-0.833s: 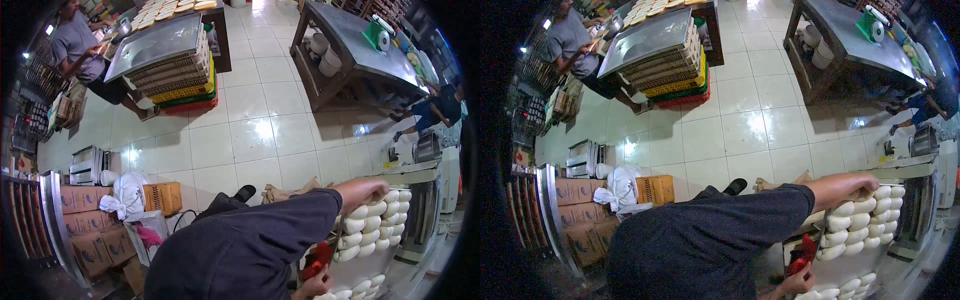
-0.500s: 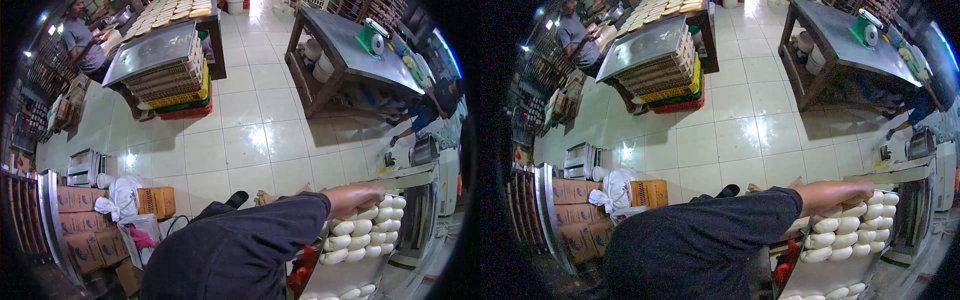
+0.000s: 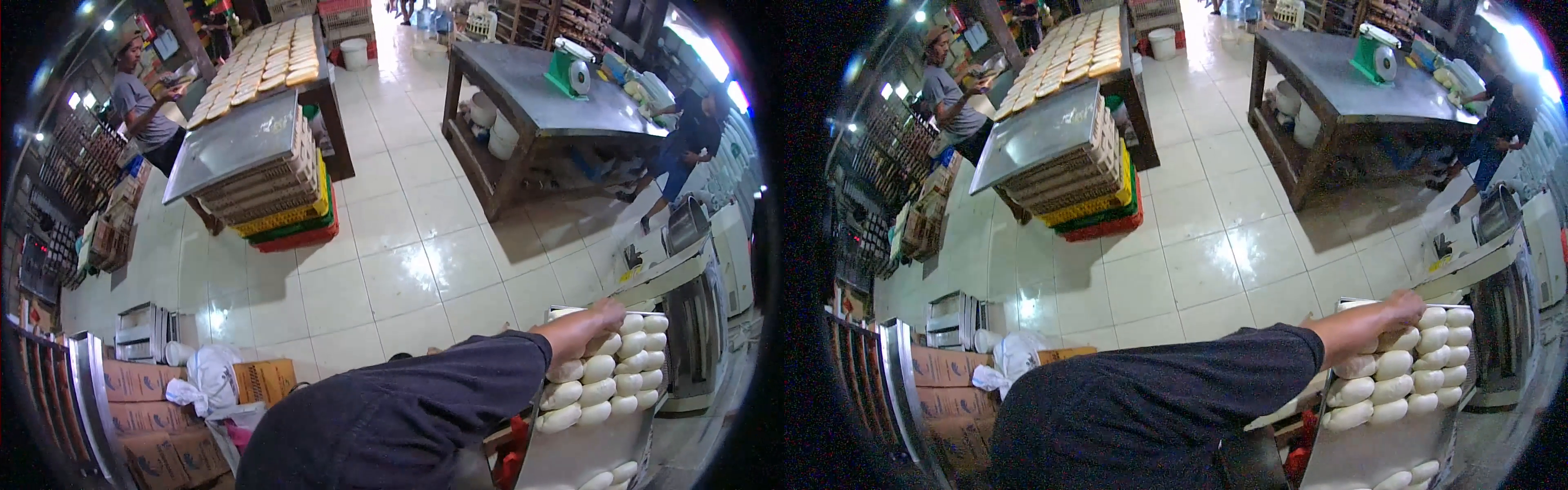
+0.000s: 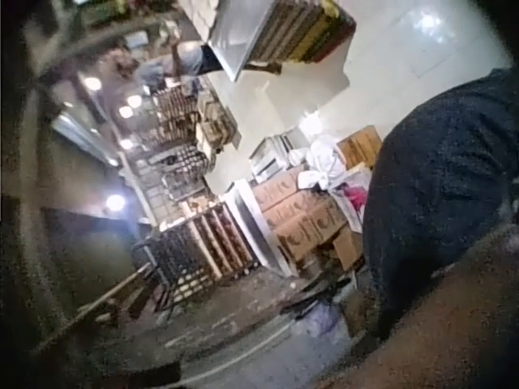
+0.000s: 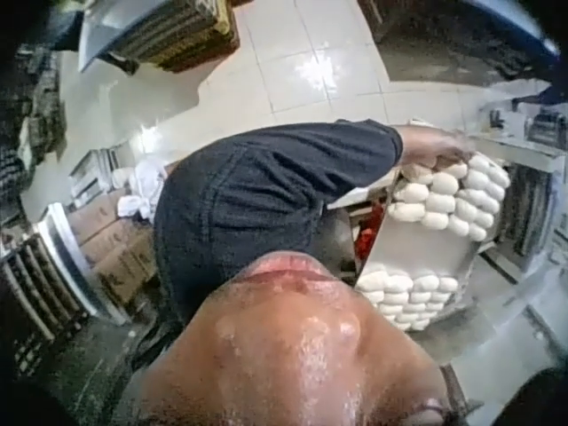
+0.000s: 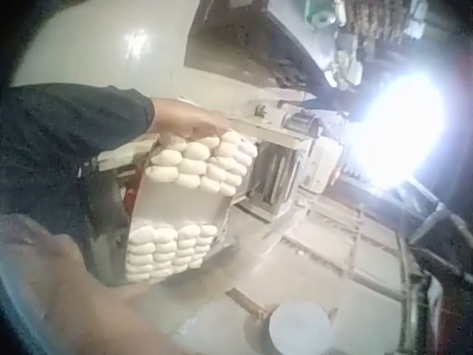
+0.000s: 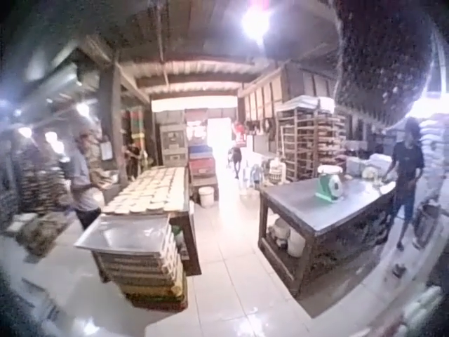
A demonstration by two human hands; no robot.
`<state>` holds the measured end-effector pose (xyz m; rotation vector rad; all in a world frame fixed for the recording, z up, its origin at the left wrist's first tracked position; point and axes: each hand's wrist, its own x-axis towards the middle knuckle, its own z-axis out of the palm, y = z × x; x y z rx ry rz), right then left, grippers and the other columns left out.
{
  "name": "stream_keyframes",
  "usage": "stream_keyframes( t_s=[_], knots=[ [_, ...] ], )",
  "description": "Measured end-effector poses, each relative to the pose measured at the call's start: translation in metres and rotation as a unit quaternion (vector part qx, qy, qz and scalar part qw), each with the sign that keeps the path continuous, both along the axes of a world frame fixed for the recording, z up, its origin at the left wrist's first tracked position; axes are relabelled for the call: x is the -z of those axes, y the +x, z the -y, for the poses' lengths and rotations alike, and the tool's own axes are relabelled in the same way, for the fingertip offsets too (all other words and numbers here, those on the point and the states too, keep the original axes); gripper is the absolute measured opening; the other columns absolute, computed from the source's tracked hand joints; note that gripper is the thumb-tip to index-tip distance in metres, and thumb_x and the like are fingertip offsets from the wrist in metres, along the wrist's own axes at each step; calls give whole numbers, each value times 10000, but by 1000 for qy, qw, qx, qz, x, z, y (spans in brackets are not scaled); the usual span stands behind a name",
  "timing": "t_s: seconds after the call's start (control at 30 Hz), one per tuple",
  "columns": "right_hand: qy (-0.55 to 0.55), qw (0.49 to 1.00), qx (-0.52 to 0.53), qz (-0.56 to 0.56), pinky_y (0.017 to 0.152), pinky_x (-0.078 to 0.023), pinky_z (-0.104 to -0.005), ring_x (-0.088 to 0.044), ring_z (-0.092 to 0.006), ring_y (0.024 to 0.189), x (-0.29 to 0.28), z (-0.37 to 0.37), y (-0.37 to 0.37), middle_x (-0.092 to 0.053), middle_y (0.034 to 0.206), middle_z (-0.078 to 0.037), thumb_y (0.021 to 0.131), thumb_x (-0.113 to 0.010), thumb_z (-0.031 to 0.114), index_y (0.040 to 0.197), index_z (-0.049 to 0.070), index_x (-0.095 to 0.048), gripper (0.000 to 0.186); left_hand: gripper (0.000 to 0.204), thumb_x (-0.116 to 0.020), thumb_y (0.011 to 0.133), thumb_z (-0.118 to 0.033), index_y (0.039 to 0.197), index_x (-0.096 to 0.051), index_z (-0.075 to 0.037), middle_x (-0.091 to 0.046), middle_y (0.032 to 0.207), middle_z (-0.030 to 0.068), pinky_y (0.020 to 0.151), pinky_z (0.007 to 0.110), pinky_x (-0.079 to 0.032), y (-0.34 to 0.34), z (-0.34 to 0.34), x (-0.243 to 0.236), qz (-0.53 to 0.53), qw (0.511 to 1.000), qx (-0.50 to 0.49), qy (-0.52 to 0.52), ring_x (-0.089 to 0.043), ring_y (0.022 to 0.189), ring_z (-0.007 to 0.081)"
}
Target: Feeding dough balls into a shaping machine and collecting the shaped pieces in a bakery.
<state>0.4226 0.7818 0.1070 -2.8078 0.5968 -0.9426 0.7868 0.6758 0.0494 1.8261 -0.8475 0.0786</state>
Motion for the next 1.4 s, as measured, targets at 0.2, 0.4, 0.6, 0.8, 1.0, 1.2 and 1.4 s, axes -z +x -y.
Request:
stream_keyframes(
  t_s=[0.2,0.4,0.6,0.8,1.0,1.2,1.4],
  knots=[
    [9,1000,-18,16,618,-453,-380,-547,-264,611,8,7,4,-621,719,-94,876,-576,388,800,30,-648,372,192,-659,679,-279,820,-710,-159,-682,816,81,613,372,-518,11,28,-29,-69,972,6,223,-652,756,256],
    [29,998,-47,27,637,-451,-383,-551,-269,637,13,12,-6,-623,741,-104,887,-554,393,821,25,-646,385,341,-502,799,-380,860,-664,-87,-654,824,140,677,391,-498,-29,-47,-37,-121,979,53,153,-621,766,293],
    [48,996,-72,31,657,-449,-386,-555,-275,664,16,12,-10,-624,764,-113,897,-532,398,842,19,-644,399,541,-346,919,-481,900,-618,-14,-627,832,198,741,411,-479,-74,-164,-75,-161,979,65,105,-589,777,330],
    [58,994,-84,28,676,-447,-389,-559,-281,691,18,10,-12,-625,787,-123,908,-510,403,863,14,-642,413,631,-260,945,-520,988,-618,-2,-633,940,240,835,441,-459,-125,-276,-86,-233,953,-12,192,-596,908,409],
    [72,993,-91,25,695,-445,-392,-562,-287,717,17,-8,-14,-627,810,-132,918,-488,408,884,8,-640,429,659,-226,938,-547,1030,-631,-35,-632,990,240,872,453,-443,-171,-383,-25,-273,948,-95,135,-592,956,407],
    [112,988,-102,29,715,-443,-395,-566,-292,744,14,-65,-10,-628,832,-142,929,-466,413,905,3,-638,446,707,-216,912,-614,1072,-636,-68,-638,1015,218,904,442,-435,-233,-538,64,-271,932,-212,115,-582,1000,396],
    [196,970,-141,33,734,-441,-398,-570,-298,771,8,-162,0,-629,855,-151,939,-444,419,927,-3,-636,463,725,-227,904,-622,1102,-621,-46,-638,1064,182,918,426,-429,-305,-725,96,-392,851,-343,72,-582,1024,372]
  ],
)
